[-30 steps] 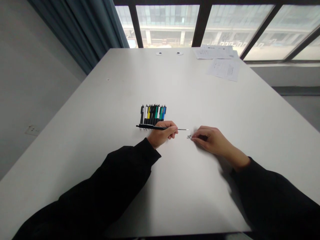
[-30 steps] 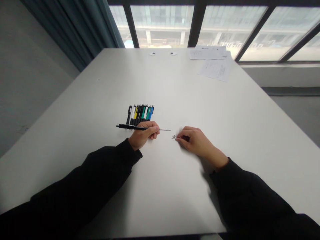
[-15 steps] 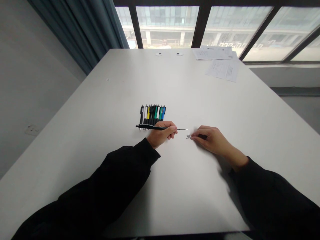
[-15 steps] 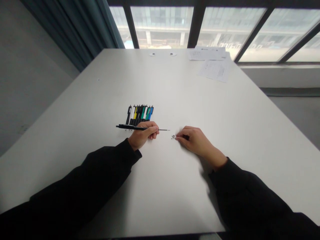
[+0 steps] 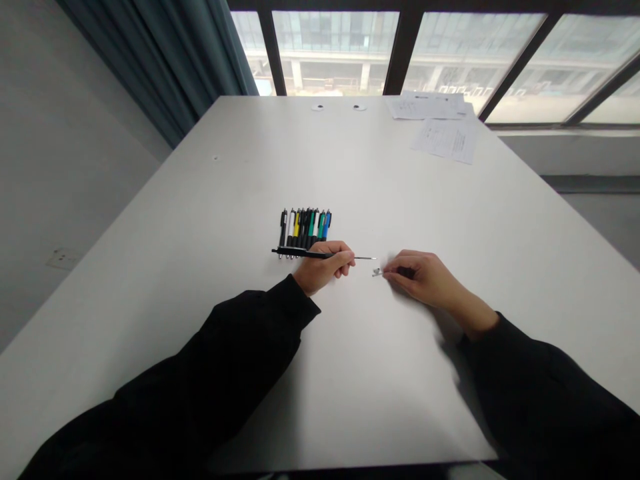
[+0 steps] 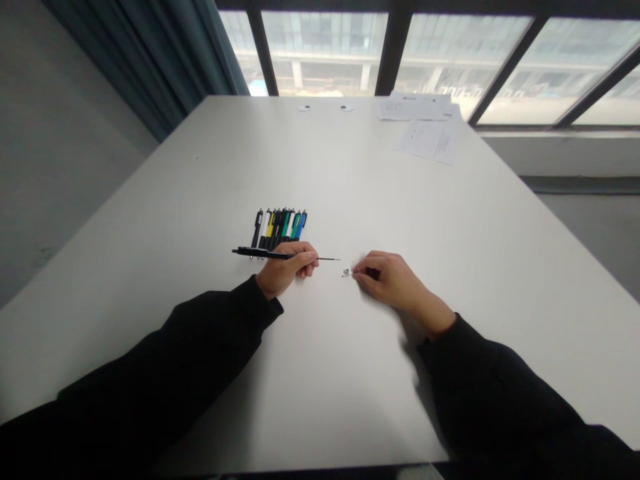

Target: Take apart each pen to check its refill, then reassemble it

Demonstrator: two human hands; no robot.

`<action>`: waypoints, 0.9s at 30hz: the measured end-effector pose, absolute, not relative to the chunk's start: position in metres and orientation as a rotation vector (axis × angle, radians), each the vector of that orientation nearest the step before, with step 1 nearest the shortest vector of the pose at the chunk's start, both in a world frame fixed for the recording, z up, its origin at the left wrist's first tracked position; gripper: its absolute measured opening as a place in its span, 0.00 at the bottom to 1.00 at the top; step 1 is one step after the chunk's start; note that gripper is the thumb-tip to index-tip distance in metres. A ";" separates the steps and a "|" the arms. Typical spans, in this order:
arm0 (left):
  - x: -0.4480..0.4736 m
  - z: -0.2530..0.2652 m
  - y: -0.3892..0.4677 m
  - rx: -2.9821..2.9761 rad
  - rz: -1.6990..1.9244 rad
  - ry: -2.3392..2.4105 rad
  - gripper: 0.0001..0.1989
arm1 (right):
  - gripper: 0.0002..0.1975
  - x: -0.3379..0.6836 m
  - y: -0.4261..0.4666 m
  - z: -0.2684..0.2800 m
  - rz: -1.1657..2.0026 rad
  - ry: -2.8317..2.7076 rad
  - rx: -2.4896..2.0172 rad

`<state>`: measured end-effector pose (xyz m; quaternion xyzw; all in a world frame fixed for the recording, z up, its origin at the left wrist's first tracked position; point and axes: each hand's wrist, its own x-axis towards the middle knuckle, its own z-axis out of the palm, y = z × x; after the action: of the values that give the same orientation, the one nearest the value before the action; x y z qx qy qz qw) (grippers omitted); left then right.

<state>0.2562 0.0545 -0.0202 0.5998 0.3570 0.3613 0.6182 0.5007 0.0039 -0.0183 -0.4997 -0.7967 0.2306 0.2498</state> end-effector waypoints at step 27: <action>0.256 -0.021 0.055 1.380 0.820 0.836 0.13 | 0.08 0.500 0.004 -0.020 0.645 -2.166 -1.359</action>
<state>0.2562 0.0547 -0.0212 0.5998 0.3631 0.3562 0.6177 0.5001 0.0044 -0.0204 -0.4992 -0.7953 0.2368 0.2495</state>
